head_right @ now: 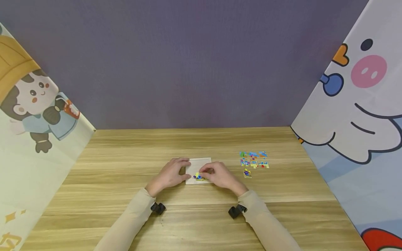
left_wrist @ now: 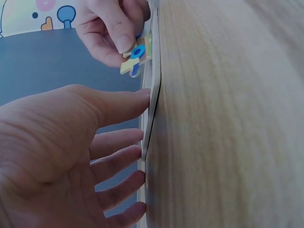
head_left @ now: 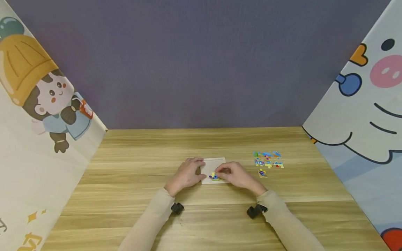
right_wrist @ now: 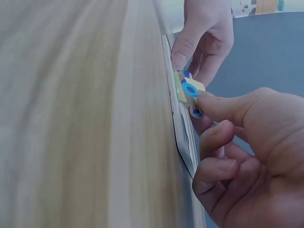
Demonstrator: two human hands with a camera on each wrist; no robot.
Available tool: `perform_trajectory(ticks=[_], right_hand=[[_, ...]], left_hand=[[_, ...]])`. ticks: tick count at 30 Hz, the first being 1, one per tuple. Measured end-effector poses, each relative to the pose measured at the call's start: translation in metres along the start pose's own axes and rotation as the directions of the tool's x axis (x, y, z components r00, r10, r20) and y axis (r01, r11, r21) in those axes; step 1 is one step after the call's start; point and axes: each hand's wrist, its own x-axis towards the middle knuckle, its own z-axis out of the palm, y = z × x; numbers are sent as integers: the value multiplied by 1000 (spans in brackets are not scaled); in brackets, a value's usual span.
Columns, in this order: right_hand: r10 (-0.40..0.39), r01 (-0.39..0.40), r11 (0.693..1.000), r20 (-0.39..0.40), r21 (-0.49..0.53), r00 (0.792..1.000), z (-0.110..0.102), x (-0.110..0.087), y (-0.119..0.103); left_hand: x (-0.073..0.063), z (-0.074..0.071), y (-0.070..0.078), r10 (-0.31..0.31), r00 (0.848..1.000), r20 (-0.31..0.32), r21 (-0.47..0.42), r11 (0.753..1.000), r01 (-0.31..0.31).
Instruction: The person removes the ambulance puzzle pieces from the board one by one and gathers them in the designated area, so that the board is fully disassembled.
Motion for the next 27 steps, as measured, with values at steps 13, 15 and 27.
perform_trajectory(ticks=[13,15,27], right_hand=[[77,-74,996,-59,58,995,-15,-11,9],[85,-81,995,-68,61,994,-16,-12,11],[107,-100,993,-127,60,986,-27,-23,24]], left_hand=[[1,1,2,1,1000,4,-10,1000,-1],[1,1,2,-2,1000,2,-10,1000,2],[0,-1,1,-2,1000,3,-2,1000,2]])
